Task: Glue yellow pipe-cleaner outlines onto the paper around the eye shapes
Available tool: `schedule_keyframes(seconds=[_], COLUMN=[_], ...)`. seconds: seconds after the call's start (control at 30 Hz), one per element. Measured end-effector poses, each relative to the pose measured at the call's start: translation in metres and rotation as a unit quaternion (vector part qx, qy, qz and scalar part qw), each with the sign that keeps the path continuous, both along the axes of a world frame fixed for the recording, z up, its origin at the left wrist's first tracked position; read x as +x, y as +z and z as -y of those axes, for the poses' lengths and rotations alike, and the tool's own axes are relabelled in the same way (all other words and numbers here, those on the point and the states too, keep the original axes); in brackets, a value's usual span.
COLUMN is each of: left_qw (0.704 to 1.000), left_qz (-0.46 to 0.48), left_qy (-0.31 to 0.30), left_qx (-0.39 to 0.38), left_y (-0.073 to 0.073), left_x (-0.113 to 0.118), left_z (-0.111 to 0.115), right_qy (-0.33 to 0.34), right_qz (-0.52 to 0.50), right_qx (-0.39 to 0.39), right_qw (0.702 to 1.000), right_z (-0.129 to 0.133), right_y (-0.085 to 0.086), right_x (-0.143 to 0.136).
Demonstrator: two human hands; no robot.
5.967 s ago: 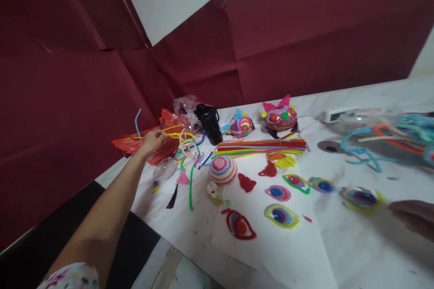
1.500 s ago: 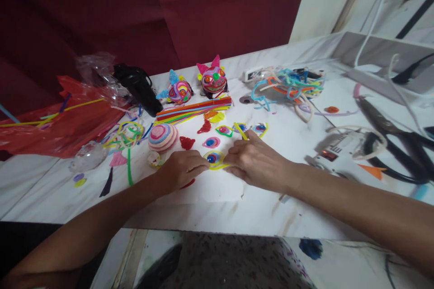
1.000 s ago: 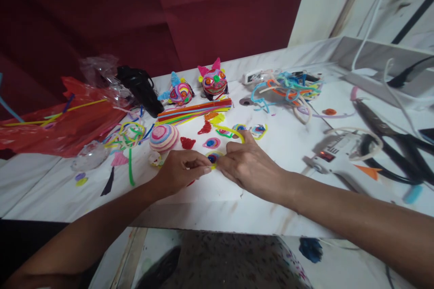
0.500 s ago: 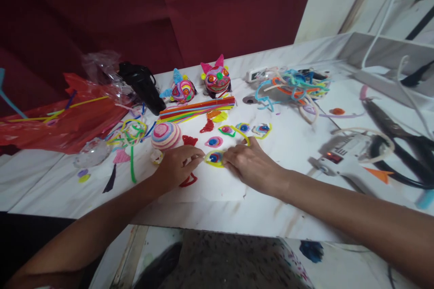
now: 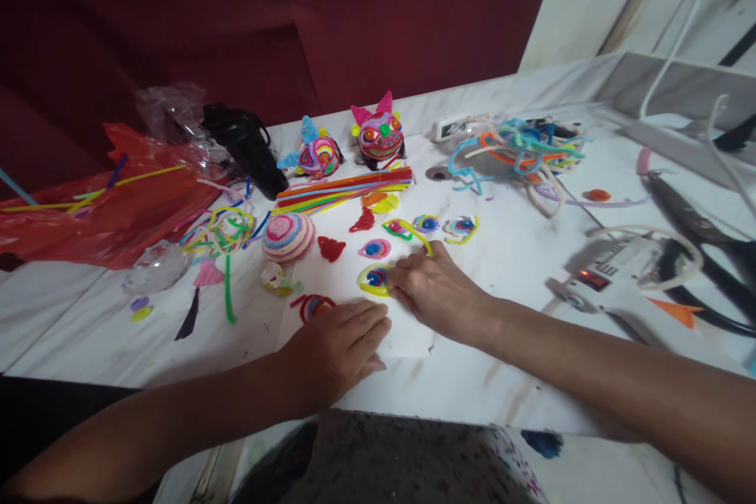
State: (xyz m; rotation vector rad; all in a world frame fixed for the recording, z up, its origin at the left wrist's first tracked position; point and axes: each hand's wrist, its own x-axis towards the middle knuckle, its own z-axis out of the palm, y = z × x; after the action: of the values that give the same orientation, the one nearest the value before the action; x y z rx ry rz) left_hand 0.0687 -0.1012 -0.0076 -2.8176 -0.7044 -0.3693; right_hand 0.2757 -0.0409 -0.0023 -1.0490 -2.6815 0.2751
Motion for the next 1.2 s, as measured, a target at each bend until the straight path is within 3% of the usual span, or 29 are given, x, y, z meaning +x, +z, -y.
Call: schedule_keyframes(seconds=[0.47,1.2], left_qw=[0.998,0.996], left_qz=[-0.007,0.017], left_qy=[0.061,0.079], left_qx=[0.031,0.029], left_y=[-0.009,-0.013], left_x=[0.003,0.002], left_z=[0.0,-0.003], right_qy=[-0.014,-0.01], right_qz=[-0.011,-0.032], right_qx=[-0.018,-0.032], right_qw=[1.0,0.999], right_z=[0.001,-0.003], right_y=[0.006,0.004], right_x=[-0.008,-0.004])
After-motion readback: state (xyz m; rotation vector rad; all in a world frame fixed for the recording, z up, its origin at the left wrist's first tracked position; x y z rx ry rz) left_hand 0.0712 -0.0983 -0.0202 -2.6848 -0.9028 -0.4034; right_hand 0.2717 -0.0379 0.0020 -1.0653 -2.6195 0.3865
